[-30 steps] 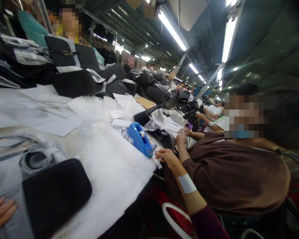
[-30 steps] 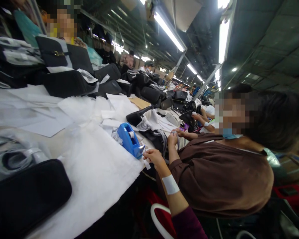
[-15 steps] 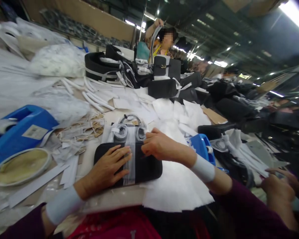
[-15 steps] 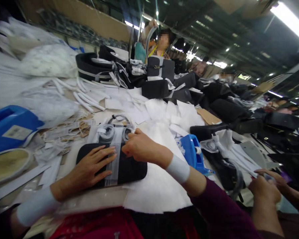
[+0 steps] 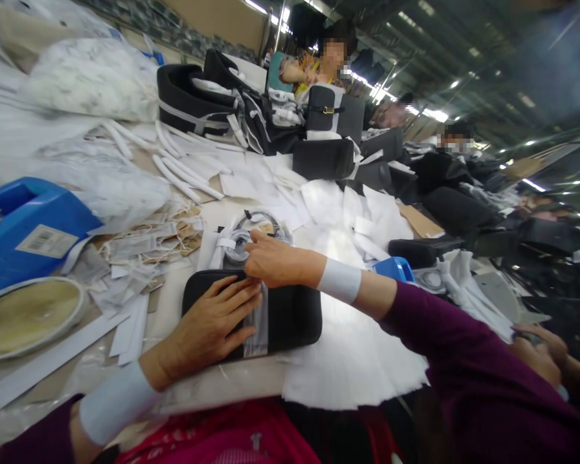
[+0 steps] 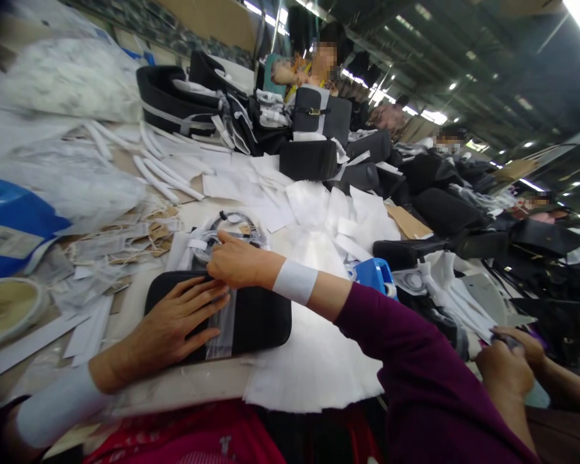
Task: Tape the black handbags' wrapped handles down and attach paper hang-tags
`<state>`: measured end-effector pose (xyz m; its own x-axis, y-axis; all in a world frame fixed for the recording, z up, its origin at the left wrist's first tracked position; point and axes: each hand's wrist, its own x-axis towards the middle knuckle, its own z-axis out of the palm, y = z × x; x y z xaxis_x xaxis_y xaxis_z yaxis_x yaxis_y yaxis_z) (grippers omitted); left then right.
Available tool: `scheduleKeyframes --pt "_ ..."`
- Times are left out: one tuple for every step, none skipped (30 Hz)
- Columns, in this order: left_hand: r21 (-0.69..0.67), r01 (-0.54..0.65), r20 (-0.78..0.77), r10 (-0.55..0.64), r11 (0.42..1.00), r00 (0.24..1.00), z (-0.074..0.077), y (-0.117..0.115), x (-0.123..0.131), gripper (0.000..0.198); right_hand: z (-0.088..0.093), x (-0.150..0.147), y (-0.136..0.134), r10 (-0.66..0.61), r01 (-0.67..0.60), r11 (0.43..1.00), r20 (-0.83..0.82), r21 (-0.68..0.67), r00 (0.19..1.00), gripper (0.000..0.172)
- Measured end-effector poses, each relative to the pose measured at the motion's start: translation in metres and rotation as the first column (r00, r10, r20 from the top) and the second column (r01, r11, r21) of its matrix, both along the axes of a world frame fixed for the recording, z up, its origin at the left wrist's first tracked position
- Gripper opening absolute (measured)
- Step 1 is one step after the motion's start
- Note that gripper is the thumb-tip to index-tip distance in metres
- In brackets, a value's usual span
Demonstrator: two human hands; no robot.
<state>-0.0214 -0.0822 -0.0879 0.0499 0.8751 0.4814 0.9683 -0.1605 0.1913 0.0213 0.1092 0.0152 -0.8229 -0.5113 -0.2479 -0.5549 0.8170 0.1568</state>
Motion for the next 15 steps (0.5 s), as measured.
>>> scheduleKeyframes --pt "-0.005 0.006 -0.001 -0.006 1.000 1.000 0.000 0.000 0.000 0.044 -0.001 0.000 0.000 -0.001 0.001 1.000 -0.009 -0.002 1.000 0.020" --pt "-0.009 0.010 -0.004 -0.010 1.000 1.000 0.000 0.000 0.000 0.044 -0.002 -0.001 0.001 -0.003 0.003 1.000 -0.017 -0.005 1.000 0.020" --pt "-0.017 0.008 -0.009 -0.008 1.000 1.000 0.000 0.000 0.000 0.045 -0.004 -0.001 0.002 -0.006 0.006 1.000 -0.025 -0.007 1.000 0.020" --pt "-0.024 0.000 -0.014 -0.001 1.000 1.000 0.001 0.000 0.000 0.047 -0.005 -0.001 0.003 -0.010 0.010 1.000 -0.036 -0.009 0.999 0.020" --pt "-0.031 -0.008 -0.018 0.007 0.999 1.000 0.001 0.000 0.000 0.048 -0.007 -0.001 0.004 -0.013 0.013 1.000 -0.050 -0.011 0.999 0.020" --pt "-0.038 -0.014 -0.022 0.013 0.999 1.000 0.001 0.000 0.000 0.049 -0.008 -0.001 0.006 -0.014 0.013 1.000 -0.066 -0.015 0.998 0.020" --pt "-0.040 -0.016 -0.024 0.015 0.999 1.000 0.001 0.000 0.000 0.049 -0.009 -0.001 0.008 -0.018 0.016 1.000 -0.085 -0.019 0.996 0.017" --pt "-0.040 -0.015 -0.025 0.014 0.999 1.000 0.001 0.000 0.000 0.049 -0.010 -0.002 0.011 -0.028 0.026 0.999 -0.105 -0.020 0.994 0.013" --pt "-0.041 -0.015 -0.026 0.014 0.999 1.000 0.002 0.000 0.000 0.049 -0.010 -0.003 0.015 -0.044 0.042 0.999 -0.124 -0.020 0.991 0.010" --pt "-0.041 -0.014 -0.030 0.013 0.999 0.999 0.002 0.001 0.000 0.049 -0.011 -0.006 0.019 -0.065 0.063 0.998 -0.136 -0.020 0.989 0.015" --pt "-0.044 -0.014 -0.037 0.012 0.999 0.999 0.002 0.001 0.000 0.048 -0.013 -0.009 0.024 -0.089 0.087 0.996 -0.133 -0.020 0.987 0.023" --pt "-0.048 -0.014 -0.046 0.012 0.999 0.999 0.002 0.001 0.000 0.048 -0.014 -0.013 0.030 -0.112 0.110 0.994 -0.118 -0.023 0.987 0.029" --pt "-0.047 -0.015 -0.058 0.012 0.999 0.998 0.002 0.002 0.000 0.047 -0.016 -0.018 0.035 -0.131 0.129 0.991 -0.100 -0.028 0.986 0.031" --pt "-0.048 -0.016 -0.074 0.012 0.999 0.997 0.002 0.002 0.000 0.047 -0.019 -0.023 0.040 -0.152 0.149 0.988 -0.087 -0.036 0.985 0.030" --pt "-0.044 -0.017 -0.093 0.012 0.999 0.996 0.002 0.002 -0.001 0.047 -0.021 -0.028 0.044 -0.180 0.176 0.983 -0.092 -0.047 0.979 0.030"
